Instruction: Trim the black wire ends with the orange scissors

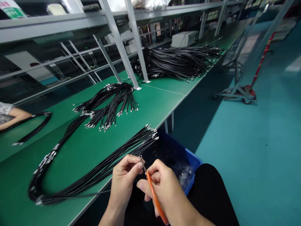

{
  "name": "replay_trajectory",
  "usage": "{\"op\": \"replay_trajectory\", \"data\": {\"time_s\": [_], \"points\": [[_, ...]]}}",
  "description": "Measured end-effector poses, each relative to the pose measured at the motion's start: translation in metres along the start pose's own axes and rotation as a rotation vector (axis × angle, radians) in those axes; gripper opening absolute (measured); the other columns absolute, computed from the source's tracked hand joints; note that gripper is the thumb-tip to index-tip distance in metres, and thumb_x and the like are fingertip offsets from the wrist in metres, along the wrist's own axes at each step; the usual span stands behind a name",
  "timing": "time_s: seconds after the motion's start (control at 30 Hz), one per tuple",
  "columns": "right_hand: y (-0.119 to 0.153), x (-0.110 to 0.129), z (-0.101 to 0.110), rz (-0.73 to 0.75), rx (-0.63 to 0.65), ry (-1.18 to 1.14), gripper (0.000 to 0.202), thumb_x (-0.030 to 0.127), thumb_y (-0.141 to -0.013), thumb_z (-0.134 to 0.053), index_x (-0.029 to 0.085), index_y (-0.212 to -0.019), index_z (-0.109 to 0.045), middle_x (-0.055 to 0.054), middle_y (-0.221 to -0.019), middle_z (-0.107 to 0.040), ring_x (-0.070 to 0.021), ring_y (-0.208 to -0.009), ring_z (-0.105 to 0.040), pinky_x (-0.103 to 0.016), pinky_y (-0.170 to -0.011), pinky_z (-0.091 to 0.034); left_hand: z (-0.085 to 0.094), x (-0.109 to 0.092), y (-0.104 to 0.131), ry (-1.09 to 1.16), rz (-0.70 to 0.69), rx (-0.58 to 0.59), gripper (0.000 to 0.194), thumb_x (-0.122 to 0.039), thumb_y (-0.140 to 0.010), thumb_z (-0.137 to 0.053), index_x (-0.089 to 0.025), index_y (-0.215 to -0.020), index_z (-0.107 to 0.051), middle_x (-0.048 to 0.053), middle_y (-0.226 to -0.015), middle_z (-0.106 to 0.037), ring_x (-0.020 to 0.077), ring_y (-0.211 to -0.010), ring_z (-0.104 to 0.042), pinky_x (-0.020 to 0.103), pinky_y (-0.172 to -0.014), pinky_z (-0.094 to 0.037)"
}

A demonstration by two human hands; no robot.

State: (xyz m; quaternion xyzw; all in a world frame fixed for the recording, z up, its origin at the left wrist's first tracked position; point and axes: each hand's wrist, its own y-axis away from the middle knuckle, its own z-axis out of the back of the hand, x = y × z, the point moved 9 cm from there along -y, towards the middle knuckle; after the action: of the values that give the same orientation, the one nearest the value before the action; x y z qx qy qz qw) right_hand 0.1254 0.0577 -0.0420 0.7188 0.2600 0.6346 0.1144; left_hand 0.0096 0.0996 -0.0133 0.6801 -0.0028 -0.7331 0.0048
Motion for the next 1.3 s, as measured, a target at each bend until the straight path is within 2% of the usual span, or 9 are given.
{"op": "replay_trajectory", "data": {"time_s": [0.33,0.4,0.53,0.57,0.67,0.77,0.97,1.13,1.3], "points": [[0.01,0.002,0.019,0.107,-0.144,0.072,0.022,0.019,-0.068,-0.068,0.022,-0.07,-0.046,0.008,-0.049,-0.052,-0.0077,-0.042,-0.046,-0.016,-0.036,-0.031,-0.001,-0.019,0.0,-0.318,-0.261,-0.063,0.005,-0.017,-0.079,-0.063,-0.019,-0.077,-0.066,0.002,-0.075,-0.066,0.0172,-0.072,-0.062,0.027,-0.067,-0.048],[0.012,0.001,0.03,0.141,-0.217,0.005,0.023,0.023,-0.068,-0.071,0.022,-0.073,-0.048,0.007,-0.05,-0.053,-0.0075,-0.041,-0.043,-0.018,-0.036,-0.029,-0.015,-0.015,0.005,-0.405,-0.257,0.025,0.008,-0.015,-0.079,-0.061,-0.02,-0.076,-0.066,0.001,-0.073,-0.066,0.0168,-0.068,-0.062,0.025,-0.063,-0.047],[0.013,0.006,0.05,0.224,-0.337,-0.074,0.033,0.031,-0.065,-0.077,0.022,-0.08,-0.05,0.006,-0.051,-0.054,-0.0066,-0.038,-0.039,-0.02,-0.037,-0.029,-0.049,-0.001,0.019,-0.668,-0.317,0.363,0.012,-0.013,-0.076,-0.062,-0.024,-0.073,-0.066,0.0,-0.071,-0.066,0.0154,-0.062,-0.06,0.024,-0.056,-0.044],[0.012,0.007,0.053,0.236,-0.343,-0.094,0.035,0.033,-0.065,-0.078,0.022,-0.082,-0.049,0.007,-0.051,-0.054,-0.0067,-0.038,-0.039,-0.02,-0.038,-0.029,-0.044,0.0,0.017,-0.761,-0.339,0.327,0.012,-0.013,-0.077,-0.062,-0.024,-0.076,-0.066,0.0,-0.074,-0.066,0.0161,-0.065,-0.06,0.024,-0.059,-0.044],[0.01,0.01,0.054,0.246,-0.32,-0.15,0.038,0.038,-0.066,-0.077,0.023,-0.088,-0.049,0.007,-0.055,-0.054,-0.0073,-0.039,-0.041,-0.02,-0.04,-0.03,-0.005,-0.007,0.003,-1.127,-0.393,-0.026,0.012,-0.011,-0.079,-0.059,-0.021,-0.083,-0.064,0.006,-0.084,-0.065,0.0216,-0.078,-0.059,0.03,-0.068,-0.044],[0.01,0.016,0.055,0.272,-0.314,-0.156,0.036,0.039,-0.07,-0.074,0.023,-0.092,-0.051,0.006,-0.059,-0.055,-0.0089,-0.042,-0.045,-0.022,-0.043,-0.034,0.016,-0.01,-0.009,-1.296,-0.444,-0.132,0.01,-0.011,-0.079,-0.057,-0.02,-0.079,-0.063,0.008,-0.084,-0.064,0.0239,-0.078,-0.056,0.034,-0.067,-0.041],[0.006,0.025,0.06,0.377,-0.33,-0.255,0.028,0.029,-0.073,-0.072,0.022,-0.094,-0.053,0.007,-0.061,-0.052,-0.0084,-0.046,-0.048,-0.022,-0.048,-0.038,0.011,-0.035,-0.013,-1.151,-0.407,-0.114,0.011,-0.011,-0.079,-0.053,-0.02,-0.08,-0.059,0.004,-0.076,-0.064,0.0219,-0.074,-0.058,0.033,-0.068,-0.041],[0.003,0.023,0.056,0.417,-0.324,-0.372,0.029,0.022,-0.074,-0.07,0.024,-0.095,-0.05,0.006,-0.068,-0.057,-0.0093,-0.053,-0.05,-0.021,-0.051,-0.04,-0.037,-0.057,-0.003,-0.648,-0.367,0.207,0.012,-0.017,-0.084,-0.053,-0.023,-0.091,-0.062,0.002,-0.085,-0.065,0.0167,-0.076,-0.061,0.026,-0.069,-0.045],[0.011,0.027,0.06,0.496,-0.382,-0.463,0.033,0.018,-0.072,-0.07,0.025,-0.097,-0.049,0.002,-0.077,-0.064,-0.0121,-0.066,-0.057,-0.025,-0.064,-0.046,-0.041,-0.058,0.001,-0.491,-0.338,0.156,0.009,-0.016,-0.08,-0.06,-0.021,-0.078,-0.066,0.002,-0.075,-0.062,0.0154,-0.066,-0.058,0.025,-0.061,-0.044]]}}
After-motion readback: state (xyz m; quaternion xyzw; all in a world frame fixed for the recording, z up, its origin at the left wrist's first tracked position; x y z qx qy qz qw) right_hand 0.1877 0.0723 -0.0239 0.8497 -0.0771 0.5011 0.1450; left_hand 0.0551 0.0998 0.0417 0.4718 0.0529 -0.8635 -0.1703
